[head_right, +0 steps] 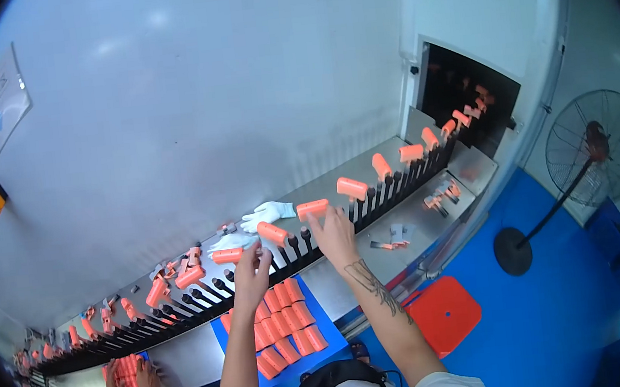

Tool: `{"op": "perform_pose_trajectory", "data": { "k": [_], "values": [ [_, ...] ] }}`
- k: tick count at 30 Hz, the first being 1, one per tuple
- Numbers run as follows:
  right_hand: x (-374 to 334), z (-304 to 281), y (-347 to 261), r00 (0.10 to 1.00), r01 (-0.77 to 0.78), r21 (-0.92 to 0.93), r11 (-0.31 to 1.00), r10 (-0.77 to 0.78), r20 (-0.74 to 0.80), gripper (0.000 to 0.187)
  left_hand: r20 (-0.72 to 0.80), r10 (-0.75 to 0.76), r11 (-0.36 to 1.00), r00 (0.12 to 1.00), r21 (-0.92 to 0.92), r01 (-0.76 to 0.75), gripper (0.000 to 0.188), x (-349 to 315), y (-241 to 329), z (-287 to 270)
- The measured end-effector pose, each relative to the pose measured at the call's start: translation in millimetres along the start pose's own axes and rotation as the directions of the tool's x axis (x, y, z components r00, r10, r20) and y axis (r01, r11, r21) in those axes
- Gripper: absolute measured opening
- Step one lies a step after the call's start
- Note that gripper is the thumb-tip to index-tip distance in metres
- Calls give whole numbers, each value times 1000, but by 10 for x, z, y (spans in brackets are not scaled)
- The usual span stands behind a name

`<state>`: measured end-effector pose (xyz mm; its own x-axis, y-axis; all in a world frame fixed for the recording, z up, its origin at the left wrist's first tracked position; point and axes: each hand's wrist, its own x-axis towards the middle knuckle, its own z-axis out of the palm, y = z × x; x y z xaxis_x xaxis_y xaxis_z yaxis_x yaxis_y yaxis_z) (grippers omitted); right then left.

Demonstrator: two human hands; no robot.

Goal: Collect orange plastic parts from a conveyor belt and arrange them onto a blue tray.

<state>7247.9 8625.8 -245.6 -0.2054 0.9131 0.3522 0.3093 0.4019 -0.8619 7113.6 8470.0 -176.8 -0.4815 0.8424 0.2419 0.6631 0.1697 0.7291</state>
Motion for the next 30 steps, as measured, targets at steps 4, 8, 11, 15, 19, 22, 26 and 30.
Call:
{"op": "perform_pose_trajectory", "data": {
  "k": [4, 8, 11, 15, 19, 22, 26, 30],
  "values": [
    [362, -58, 32, 971, 148, 3, 989, -145, 192, 37, 5, 103, 912, 995, 398, -96, 41, 438, 226, 175],
    [652, -103, 135, 841, 406, -212, 889, -273, 468, 27, 71, -14, 673, 997, 738, -42, 23, 606, 324, 206],
    [862, -343, -96, 803, 374, -154, 915, -236, 547, 24, 11, 26, 799, 1000, 600, -28, 24, 646, 346, 68],
    [592, -606, 517, 901, -323, 551, 769, 72, 427, 27, -264, -191, 979, 945, -120, 164, 31, -90, 459, -139],
    [-1001, -734, 869, 765, -404, 517, 755, -32, 644, 41, -211, -304, 951, 929, -18, 308, 42, -1542, 82, -181],
    [-1590, -996, 271, 522, -221, 390, 894, -229, 821, 40, -134, -254, 852, 958, 438, 288, 38, -1912, -129, -149],
    [-2184, -650, 314, 461, 592, 309, 745, -627, 628, 21, 32, -54, 790, 998, 613, 23, 39, -1595, -315, 40],
    [-2155, -599, 264, 547, 668, 4, 744, -495, 675, 31, 61, 3, 782, 998, 622, -41, 33, -1386, -438, 375]
  ]
}}
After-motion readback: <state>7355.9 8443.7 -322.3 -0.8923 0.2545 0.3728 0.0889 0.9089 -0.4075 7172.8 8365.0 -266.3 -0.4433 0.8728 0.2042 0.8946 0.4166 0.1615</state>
